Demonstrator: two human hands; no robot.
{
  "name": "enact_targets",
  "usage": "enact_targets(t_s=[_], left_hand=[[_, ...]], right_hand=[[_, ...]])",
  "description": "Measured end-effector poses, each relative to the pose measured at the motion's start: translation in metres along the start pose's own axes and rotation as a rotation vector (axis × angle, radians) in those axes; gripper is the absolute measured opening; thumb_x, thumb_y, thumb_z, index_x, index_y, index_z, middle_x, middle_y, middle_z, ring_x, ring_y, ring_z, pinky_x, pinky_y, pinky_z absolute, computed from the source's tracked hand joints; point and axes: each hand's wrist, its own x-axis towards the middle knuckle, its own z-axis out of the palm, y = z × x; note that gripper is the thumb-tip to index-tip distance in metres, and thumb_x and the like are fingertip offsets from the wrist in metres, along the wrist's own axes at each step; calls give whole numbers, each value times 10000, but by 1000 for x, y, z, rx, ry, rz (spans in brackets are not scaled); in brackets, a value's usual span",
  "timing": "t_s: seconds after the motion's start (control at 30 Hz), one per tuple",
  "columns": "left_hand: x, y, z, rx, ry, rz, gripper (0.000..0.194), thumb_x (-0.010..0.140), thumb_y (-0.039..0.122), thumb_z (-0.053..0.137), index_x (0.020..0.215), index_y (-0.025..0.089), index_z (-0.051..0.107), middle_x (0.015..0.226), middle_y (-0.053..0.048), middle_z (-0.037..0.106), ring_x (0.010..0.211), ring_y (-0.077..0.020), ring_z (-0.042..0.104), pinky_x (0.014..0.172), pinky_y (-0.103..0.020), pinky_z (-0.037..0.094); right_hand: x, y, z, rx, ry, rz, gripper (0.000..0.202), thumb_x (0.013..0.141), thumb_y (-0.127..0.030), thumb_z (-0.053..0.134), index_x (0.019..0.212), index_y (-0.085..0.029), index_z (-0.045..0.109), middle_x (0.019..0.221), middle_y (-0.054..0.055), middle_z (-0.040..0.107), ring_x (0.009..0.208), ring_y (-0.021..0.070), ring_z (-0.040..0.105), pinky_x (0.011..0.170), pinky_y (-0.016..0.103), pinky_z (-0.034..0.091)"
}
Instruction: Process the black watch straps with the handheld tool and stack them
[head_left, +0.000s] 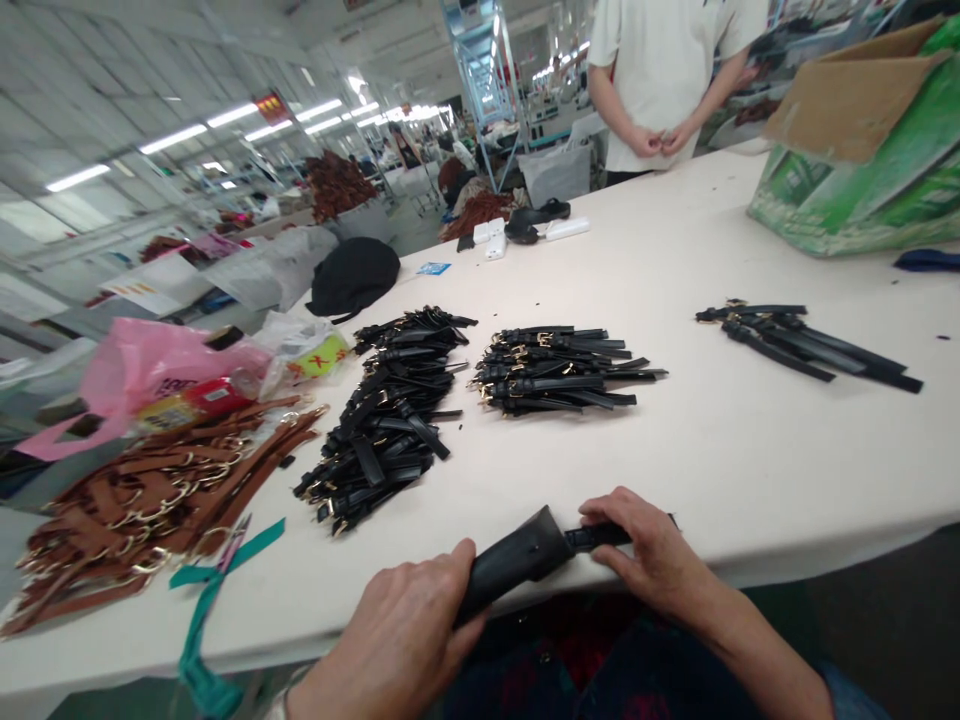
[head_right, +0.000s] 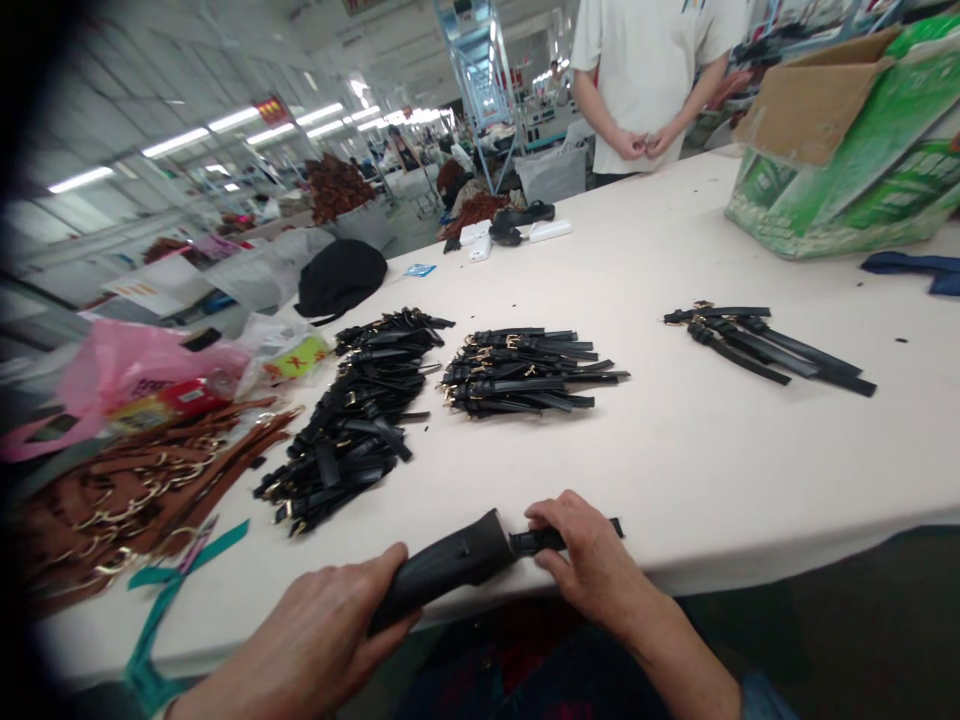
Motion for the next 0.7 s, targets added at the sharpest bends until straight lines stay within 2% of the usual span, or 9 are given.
enact_targets(t_s=[0.17, 0.27, 0.4, 0.47, 0.57, 0.7], left_hand=[[18, 21, -6, 39, 41, 40, 186, 809, 335, 466, 965, 235, 482, 813, -23, 664, 742, -236, 620, 594, -299, 386], [20, 14, -8, 49, 46, 27, 204, 806, 369, 468, 958, 234, 484, 808, -32, 663, 732, -239, 617, 588, -301, 390], [7, -2, -9, 42, 13, -11, 217, 806, 386, 465, 964, 240, 494, 822, -39, 658, 758, -237, 611, 623, -310, 405], [2, -2, -9, 35, -14, -12, 209, 809, 374, 455, 968, 244, 496, 830, -37, 656, 765, -236, 609, 628, -312, 408], [4, 10, -10, 21, -22, 1, 200, 814, 333, 436, 979, 235, 493, 858, -42, 655, 790, -234, 609, 642, -311, 410], [19, 25, -8, 25, 6, -13, 241, 809, 339, 445, 1014, 217, 479, 858, -52, 656, 803, -232, 613, 659, -302, 410]], right_hand=[[1, 2, -1, 10, 19, -8, 404, 698, -48, 564, 1058, -224, 504, 924, 37, 560, 883, 184, 534, 785, 337, 432], [1, 2, 0, 13, 24, -9, 415, 701, -53, 567, 1072, -226, 497, 933, 39, 565, 890, 185, 541, 792, 339, 435], [0, 0, 0, 19, 23, -17, 421, 693, -36, 557, 1067, -220, 504, 913, 38, 583, 871, 184, 551, 780, 337, 440], [0, 0, 0, 17, 16, -10, 421, 688, -34, 556, 1063, -219, 509, 908, 39, 585, 865, 185, 552, 777, 340, 440], [0, 1, 0, 14, 12, -5, 418, 691, -44, 551, 1066, -223, 511, 914, 39, 583, 874, 190, 552, 785, 347, 439], [0, 4, 1, -11, 26, 10, 427, 691, -76, 571, 1082, -237, 512, 937, 39, 572, 890, 196, 552, 791, 350, 442]])
